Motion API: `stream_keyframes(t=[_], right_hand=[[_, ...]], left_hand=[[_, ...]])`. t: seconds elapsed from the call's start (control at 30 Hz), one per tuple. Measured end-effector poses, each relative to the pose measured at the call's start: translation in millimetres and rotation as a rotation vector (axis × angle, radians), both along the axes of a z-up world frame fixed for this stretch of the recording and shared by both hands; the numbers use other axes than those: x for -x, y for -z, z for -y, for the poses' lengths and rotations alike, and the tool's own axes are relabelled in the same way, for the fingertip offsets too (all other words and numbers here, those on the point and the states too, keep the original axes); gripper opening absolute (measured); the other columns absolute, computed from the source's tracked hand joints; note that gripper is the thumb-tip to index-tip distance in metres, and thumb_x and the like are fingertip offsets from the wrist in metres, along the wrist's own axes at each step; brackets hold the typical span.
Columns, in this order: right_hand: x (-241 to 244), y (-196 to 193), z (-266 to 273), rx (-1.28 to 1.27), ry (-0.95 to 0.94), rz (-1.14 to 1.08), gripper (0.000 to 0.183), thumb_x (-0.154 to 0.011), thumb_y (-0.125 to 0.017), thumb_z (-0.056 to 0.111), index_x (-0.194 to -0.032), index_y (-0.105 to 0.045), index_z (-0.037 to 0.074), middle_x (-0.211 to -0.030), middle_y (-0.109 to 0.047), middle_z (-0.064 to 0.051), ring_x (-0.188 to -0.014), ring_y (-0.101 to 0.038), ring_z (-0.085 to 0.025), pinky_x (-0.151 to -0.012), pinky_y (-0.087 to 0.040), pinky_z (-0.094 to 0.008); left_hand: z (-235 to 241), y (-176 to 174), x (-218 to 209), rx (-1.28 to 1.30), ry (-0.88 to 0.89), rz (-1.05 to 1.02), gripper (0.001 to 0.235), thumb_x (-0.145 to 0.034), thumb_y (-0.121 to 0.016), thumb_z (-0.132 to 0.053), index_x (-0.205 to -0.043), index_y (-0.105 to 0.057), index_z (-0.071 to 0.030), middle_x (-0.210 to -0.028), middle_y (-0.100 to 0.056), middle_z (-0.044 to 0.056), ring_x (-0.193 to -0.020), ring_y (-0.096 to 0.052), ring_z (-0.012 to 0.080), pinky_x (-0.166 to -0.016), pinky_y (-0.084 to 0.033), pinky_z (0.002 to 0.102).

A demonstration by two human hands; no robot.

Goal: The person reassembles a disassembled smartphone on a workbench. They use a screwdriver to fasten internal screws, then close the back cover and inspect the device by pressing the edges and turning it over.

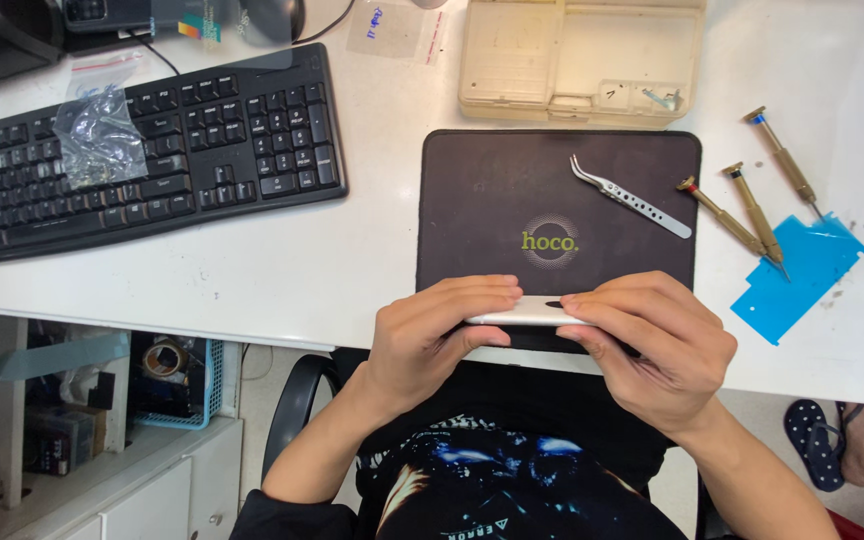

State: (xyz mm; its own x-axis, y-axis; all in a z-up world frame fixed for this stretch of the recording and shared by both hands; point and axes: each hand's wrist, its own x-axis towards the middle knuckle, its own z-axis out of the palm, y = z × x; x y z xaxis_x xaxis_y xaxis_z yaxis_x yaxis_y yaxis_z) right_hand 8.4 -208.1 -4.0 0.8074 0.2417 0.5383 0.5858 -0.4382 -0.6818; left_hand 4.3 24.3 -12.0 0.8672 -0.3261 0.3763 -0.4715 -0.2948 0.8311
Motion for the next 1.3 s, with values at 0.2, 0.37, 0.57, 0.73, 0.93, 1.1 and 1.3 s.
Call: stream_keyframes(t=[0.2, 0.37, 0.57, 0.73, 0.93, 1.1, 1.3], right_hand=[[2.1, 0.7, 1.4, -0.004, 0.016, -0.011, 0.022, -0.078, -0.086, 0.005, -0.096, -0.075, 0.000, -0.092, -0.073, -0.009, -0.087, -0.070, -0.024, -0.070, -0.056, -0.029], [3.5, 0.4, 0.3, -0.003, 0.033, -0.014, 0.023, -0.077, -0.087, 0.007, -0.096, -0.075, 0.001, -0.092, -0.074, -0.009, -0.087, -0.070, -0.023, -0.070, -0.055, -0.029], [5.4, 7.8, 4.2, -0.020, 0.052, -0.022, 0.020, -0.080, -0.086, 0.007, -0.095, -0.075, 0.002, -0.092, -0.074, -0.009, -0.087, -0.070, -0.023, -0.070, -0.055, -0.029], [11.7, 25.0, 9.2, -0.239, 0.061, -0.085, 0.016, -0.095, -0.081, 0.012, -0.104, -0.074, 0.001, -0.093, -0.075, -0.009, -0.088, -0.068, -0.018, -0.090, -0.054, -0.030], [13.3, 32.7, -6.3, -0.547, 0.037, -0.207, 0.017, -0.104, -0.075, 0.017, -0.111, -0.070, 0.001, -0.105, -0.075, -0.009, -0.104, -0.064, -0.019, -0.103, -0.051, -0.031], [12.8, -5.9, -3.6, -0.236, 0.017, -0.197, 0.020, -0.095, -0.070, 0.010, -0.109, -0.067, -0.004, -0.107, -0.073, -0.016, -0.118, -0.060, -0.032, -0.105, -0.050, -0.040], [7.9, -55.3, 5.1, -0.068, -0.098, -0.020, 0.033, -0.076, -0.084, 0.008, -0.106, -0.072, -0.001, -0.101, -0.070, -0.018, -0.094, -0.070, -0.025, -0.078, -0.057, -0.030]], left_hand=[[-9.6, 5.1, -2.5, 0.073, 0.173, -0.113, 0.032, -0.096, -0.069, -0.015, -0.125, -0.069, -0.002, -0.127, -0.073, 0.011, -0.121, -0.073, 0.0279, -0.104, -0.062, 0.036], [-2.8, 7.3, 0.5, 0.091, 0.084, -0.040, 0.027, -0.097, -0.069, -0.013, -0.123, -0.070, -0.003, -0.123, -0.075, 0.010, -0.118, -0.075, 0.0267, -0.104, -0.064, 0.035], [1.8, 5.2, -1.6, 0.070, 0.051, 0.004, 0.026, -0.096, -0.072, -0.013, -0.121, -0.071, -0.006, -0.121, -0.076, 0.009, -0.116, -0.076, 0.0247, -0.101, -0.062, 0.033], [6.4, -10.3, -3.6, 0.123, 0.029, 0.015, 0.039, -0.090, -0.075, -0.019, -0.125, -0.068, -0.003, -0.124, -0.074, 0.010, -0.117, -0.075, 0.0249, -0.102, -0.060, 0.034], [16.9, -25.3, -9.0, 0.273, 0.079, -0.022, 0.031, -0.096, -0.076, -0.013, -0.125, -0.070, -0.004, -0.120, -0.075, 0.008, -0.111, -0.075, 0.0227, -0.099, -0.063, 0.031], [14.9, -38.1, -8.5, 0.226, 0.065, 0.102, 0.030, -0.092, -0.081, -0.004, -0.120, -0.069, -0.001, -0.117, -0.076, 0.010, -0.105, -0.076, 0.0213, -0.090, -0.065, 0.029], [15.2, -53.0, -11.0, 0.179, 0.259, 0.195, 0.042, -0.095, -0.083, 0.000, -0.127, -0.056, 0.002, -0.120, -0.068, 0.017, -0.106, -0.071, 0.0265, -0.091, -0.062, 0.032]])
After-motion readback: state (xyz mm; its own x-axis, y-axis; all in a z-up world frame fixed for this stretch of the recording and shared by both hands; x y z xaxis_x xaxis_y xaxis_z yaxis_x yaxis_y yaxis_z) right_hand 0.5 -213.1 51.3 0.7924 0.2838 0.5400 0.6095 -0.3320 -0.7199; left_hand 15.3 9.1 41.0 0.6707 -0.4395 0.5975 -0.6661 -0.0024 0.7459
